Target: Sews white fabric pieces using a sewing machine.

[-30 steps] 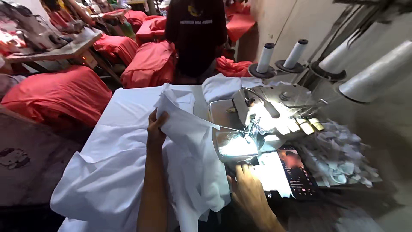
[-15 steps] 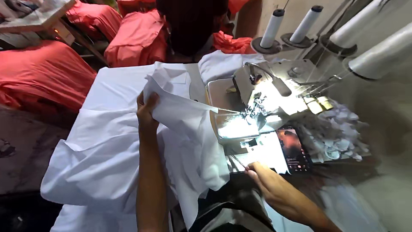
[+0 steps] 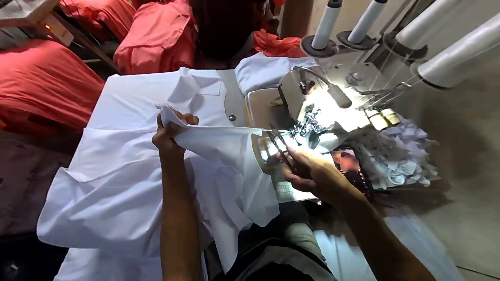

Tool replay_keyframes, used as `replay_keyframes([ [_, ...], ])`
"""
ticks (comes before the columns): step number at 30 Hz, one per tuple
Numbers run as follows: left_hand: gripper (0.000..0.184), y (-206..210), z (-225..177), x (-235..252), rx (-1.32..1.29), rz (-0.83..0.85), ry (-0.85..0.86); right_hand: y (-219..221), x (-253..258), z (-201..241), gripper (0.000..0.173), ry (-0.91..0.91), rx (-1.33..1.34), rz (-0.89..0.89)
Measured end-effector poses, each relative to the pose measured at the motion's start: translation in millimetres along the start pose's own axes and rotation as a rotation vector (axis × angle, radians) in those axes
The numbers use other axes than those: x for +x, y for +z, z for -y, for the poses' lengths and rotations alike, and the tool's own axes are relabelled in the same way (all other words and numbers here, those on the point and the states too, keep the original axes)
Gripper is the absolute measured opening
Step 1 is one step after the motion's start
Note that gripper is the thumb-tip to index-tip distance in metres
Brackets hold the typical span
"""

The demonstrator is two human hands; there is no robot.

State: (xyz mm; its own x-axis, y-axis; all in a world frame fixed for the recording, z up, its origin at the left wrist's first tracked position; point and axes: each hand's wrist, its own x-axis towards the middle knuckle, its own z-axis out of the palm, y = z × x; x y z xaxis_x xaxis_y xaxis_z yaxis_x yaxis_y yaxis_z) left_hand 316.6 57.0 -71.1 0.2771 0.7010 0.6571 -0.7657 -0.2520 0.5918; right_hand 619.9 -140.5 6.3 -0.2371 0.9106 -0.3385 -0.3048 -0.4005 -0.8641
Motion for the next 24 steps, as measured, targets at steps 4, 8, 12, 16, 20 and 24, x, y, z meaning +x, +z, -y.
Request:
replay_keyframes([
  [4, 0.013, -2, 2, 0, -0.031, -0.001, -0.016, -4, 12, -1, 0.042, -0.002, 0.067, 0.048],
  [8, 0.017, 13, 0, 1, 0.222, -0.304, -0.059, 3, -3, -4, 0.04, -0.048, -0.075, -0.001],
  [12, 0.03, 18, 8, 15, 0.649, -0.551, -0.414, -11, -30, -23, 0.03, -0.13, -0.678, -0.058],
  [16, 0.047, 4, 27, 15, 1.002, -0.492, -0.707, -31, -56, -43, 0.038, -0.055, -1.251, -0.166],
  [20, 0.057, -18, 28, 13, 1.215, -0.311, -0.649, -40, -59, -68, 0.034, 0.053, -1.483, -0.239],
  [24, 0.055, -43, 15, 21, 1.534, -0.146, -0.564, -39, -50, -86, 0.034, -0.028, -1.547, -0.43],
])
